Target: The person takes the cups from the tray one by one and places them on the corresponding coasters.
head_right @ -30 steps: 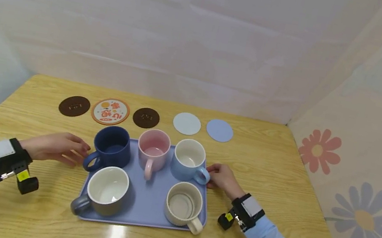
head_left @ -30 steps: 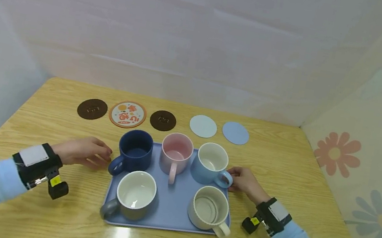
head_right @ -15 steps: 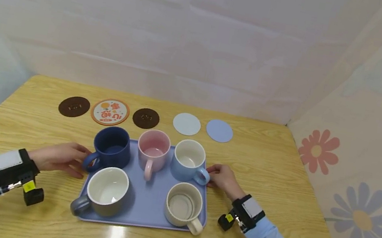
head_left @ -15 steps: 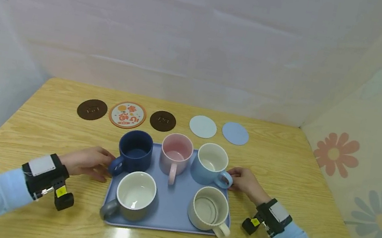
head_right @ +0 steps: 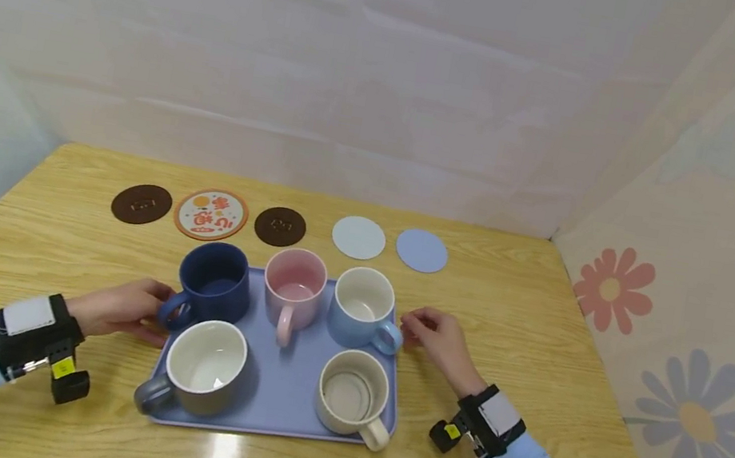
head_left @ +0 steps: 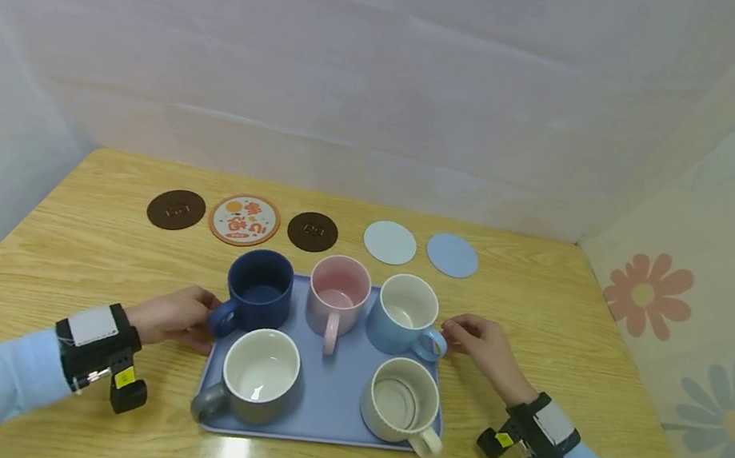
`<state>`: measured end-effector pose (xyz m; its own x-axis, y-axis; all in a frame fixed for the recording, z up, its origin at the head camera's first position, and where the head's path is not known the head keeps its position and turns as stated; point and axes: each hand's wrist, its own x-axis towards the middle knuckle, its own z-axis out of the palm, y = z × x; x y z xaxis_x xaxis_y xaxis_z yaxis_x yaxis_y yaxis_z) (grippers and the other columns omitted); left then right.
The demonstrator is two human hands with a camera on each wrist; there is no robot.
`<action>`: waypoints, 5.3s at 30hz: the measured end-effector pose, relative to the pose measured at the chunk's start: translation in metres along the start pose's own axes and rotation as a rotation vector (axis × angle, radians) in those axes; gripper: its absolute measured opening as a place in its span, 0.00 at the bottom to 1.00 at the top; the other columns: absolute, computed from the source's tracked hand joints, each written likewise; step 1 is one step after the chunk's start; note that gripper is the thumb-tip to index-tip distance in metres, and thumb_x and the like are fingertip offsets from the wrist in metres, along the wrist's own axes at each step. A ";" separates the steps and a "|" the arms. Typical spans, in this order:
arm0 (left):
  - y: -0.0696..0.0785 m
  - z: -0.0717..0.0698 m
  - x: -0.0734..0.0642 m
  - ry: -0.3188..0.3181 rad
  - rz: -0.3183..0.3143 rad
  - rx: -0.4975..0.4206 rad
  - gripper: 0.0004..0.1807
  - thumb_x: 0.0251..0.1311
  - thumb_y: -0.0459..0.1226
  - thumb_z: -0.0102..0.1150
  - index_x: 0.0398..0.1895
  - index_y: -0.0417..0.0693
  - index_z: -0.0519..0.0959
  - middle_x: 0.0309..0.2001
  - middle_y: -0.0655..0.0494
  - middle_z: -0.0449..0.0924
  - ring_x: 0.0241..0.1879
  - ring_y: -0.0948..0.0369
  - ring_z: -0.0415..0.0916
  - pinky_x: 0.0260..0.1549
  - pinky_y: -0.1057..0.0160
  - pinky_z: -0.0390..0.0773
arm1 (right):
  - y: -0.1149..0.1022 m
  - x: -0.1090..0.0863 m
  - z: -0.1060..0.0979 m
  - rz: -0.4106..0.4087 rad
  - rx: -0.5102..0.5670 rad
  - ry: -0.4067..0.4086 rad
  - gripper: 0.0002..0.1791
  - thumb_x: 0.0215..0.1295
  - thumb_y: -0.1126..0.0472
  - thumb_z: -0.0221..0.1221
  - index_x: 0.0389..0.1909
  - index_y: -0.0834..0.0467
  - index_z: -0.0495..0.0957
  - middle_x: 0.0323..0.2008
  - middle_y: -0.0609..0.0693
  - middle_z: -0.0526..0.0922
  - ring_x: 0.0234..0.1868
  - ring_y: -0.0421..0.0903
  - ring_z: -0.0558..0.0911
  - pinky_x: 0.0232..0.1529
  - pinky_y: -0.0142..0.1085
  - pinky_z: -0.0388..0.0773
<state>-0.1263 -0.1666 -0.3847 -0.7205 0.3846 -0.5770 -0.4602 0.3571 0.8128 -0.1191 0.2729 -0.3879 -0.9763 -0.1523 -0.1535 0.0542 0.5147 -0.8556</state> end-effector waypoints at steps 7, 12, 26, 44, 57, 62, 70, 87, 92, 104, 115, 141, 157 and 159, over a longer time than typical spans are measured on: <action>-0.003 -0.001 0.001 0.017 0.013 0.036 0.16 0.63 0.24 0.40 0.52 0.22 0.60 0.39 0.40 0.73 0.34 0.57 0.76 0.36 0.57 0.80 | -0.009 -0.011 0.006 -0.068 0.032 -0.054 0.23 0.71 0.55 0.45 0.48 0.73 0.73 0.45 0.63 0.78 0.46 0.46 0.78 0.49 0.44 0.75; -0.003 0.000 0.002 0.024 0.019 0.029 0.16 0.63 0.24 0.40 0.52 0.22 0.61 0.39 0.40 0.73 0.34 0.57 0.76 0.35 0.57 0.81 | -0.008 -0.014 0.011 -0.058 0.024 -0.128 0.24 0.72 0.54 0.43 0.51 0.72 0.72 0.46 0.62 0.79 0.49 0.48 0.77 0.54 0.46 0.71; -0.005 0.000 0.003 0.036 0.013 0.017 0.16 0.63 0.23 0.39 0.52 0.22 0.60 0.40 0.38 0.72 0.35 0.56 0.77 0.36 0.58 0.80 | 0.000 -0.012 0.028 -0.187 0.341 -0.213 0.17 0.74 0.61 0.38 0.29 0.69 0.66 0.22 0.43 0.65 0.25 0.37 0.65 0.25 0.31 0.61; -0.006 -0.004 0.004 0.000 0.016 -0.002 0.17 0.62 0.24 0.39 0.54 0.22 0.59 0.40 0.38 0.71 0.35 0.56 0.76 0.36 0.58 0.80 | 0.000 -0.013 0.028 -0.371 0.578 -0.180 0.17 0.75 0.63 0.32 0.30 0.54 0.68 0.26 0.43 0.63 0.32 0.37 0.65 0.36 0.30 0.64; -0.004 0.000 0.002 0.051 0.005 0.023 0.17 0.61 0.22 0.38 0.53 0.23 0.60 0.40 0.39 0.72 0.34 0.57 0.75 0.34 0.57 0.81 | -0.005 0.008 0.014 -0.337 0.646 0.067 0.17 0.74 0.62 0.35 0.28 0.60 0.68 0.24 0.45 0.65 0.30 0.39 0.64 0.34 0.30 0.61; -0.005 -0.001 0.004 0.041 -0.002 0.015 0.17 0.62 0.23 0.38 0.54 0.22 0.60 0.41 0.39 0.71 0.34 0.57 0.75 0.35 0.58 0.81 | -0.001 0.016 0.009 -0.278 0.650 0.185 0.17 0.73 0.61 0.38 0.28 0.64 0.68 0.21 0.45 0.65 0.28 0.39 0.65 0.34 0.28 0.63; -0.005 0.001 0.004 0.058 0.004 0.014 0.18 0.60 0.22 0.38 0.53 0.23 0.61 0.39 0.40 0.73 0.34 0.58 0.75 0.34 0.58 0.81 | 0.004 0.030 0.001 -0.226 0.593 0.281 0.16 0.73 0.59 0.38 0.30 0.66 0.65 0.21 0.45 0.62 0.29 0.39 0.64 0.34 0.28 0.63; -0.005 0.000 0.003 0.051 0.008 0.013 0.17 0.61 0.22 0.37 0.54 0.22 0.60 0.40 0.39 0.71 0.33 0.57 0.74 0.34 0.58 0.81 | 0.002 0.071 -0.016 -0.174 0.539 0.377 0.16 0.74 0.59 0.37 0.30 0.67 0.62 0.24 0.47 0.62 0.31 0.41 0.63 0.37 0.30 0.61; -0.005 0.000 0.003 0.057 0.007 0.007 0.17 0.62 0.22 0.38 0.54 0.23 0.60 0.41 0.39 0.71 0.34 0.57 0.74 0.35 0.58 0.81 | 0.002 0.080 -0.018 -0.134 0.475 0.409 0.17 0.74 0.56 0.38 0.31 0.65 0.64 0.24 0.47 0.63 0.31 0.41 0.64 0.37 0.31 0.62; -0.006 0.003 0.002 0.045 0.034 -0.013 0.18 0.58 0.22 0.37 0.52 0.21 0.60 0.39 0.39 0.71 0.32 0.58 0.75 0.33 0.60 0.81 | 0.013 0.100 -0.017 -0.056 0.422 0.428 0.18 0.74 0.55 0.34 0.34 0.66 0.63 0.27 0.47 0.62 0.32 0.39 0.64 0.39 0.29 0.63; -0.007 0.003 0.003 0.045 0.052 -0.012 0.16 0.60 0.22 0.39 0.51 0.22 0.61 0.40 0.39 0.70 0.33 0.58 0.76 0.32 0.60 0.81 | 0.018 0.103 -0.017 -0.058 0.397 0.419 0.18 0.74 0.56 0.35 0.34 0.67 0.64 0.26 0.48 0.63 0.31 0.40 0.64 0.37 0.30 0.63; -0.005 -0.003 0.004 0.020 0.045 -0.009 0.19 0.58 0.22 0.37 0.53 0.20 0.58 0.41 0.38 0.70 0.33 0.58 0.76 0.34 0.60 0.81 | -0.034 0.032 -0.035 -0.248 -0.494 0.286 0.26 0.64 0.63 0.56 0.56 0.77 0.63 0.53 0.72 0.66 0.53 0.65 0.66 0.53 0.57 0.64; -0.004 -0.002 0.003 0.006 0.036 -0.010 0.18 0.62 0.23 0.37 0.55 0.21 0.58 0.41 0.39 0.69 0.33 0.59 0.75 0.34 0.60 0.81 | -0.055 -0.023 -0.018 -0.284 -0.691 0.041 0.25 0.61 0.63 0.59 0.54 0.72 0.66 0.52 0.67 0.71 0.55 0.62 0.69 0.54 0.54 0.67; -0.004 -0.002 0.003 0.003 0.035 -0.011 0.19 0.62 0.24 0.37 0.55 0.21 0.57 0.42 0.38 0.69 0.33 0.59 0.75 0.34 0.60 0.81 | -0.055 -0.028 -0.016 -0.291 -0.699 0.024 0.23 0.61 0.62 0.59 0.53 0.71 0.68 0.51 0.65 0.73 0.54 0.61 0.71 0.53 0.53 0.68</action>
<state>-0.1277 -0.1686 -0.3900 -0.7380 0.3938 -0.5479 -0.4403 0.3343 0.8333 -0.0980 0.2627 -0.3283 -0.9356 -0.3499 0.0480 -0.3442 0.8728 -0.3460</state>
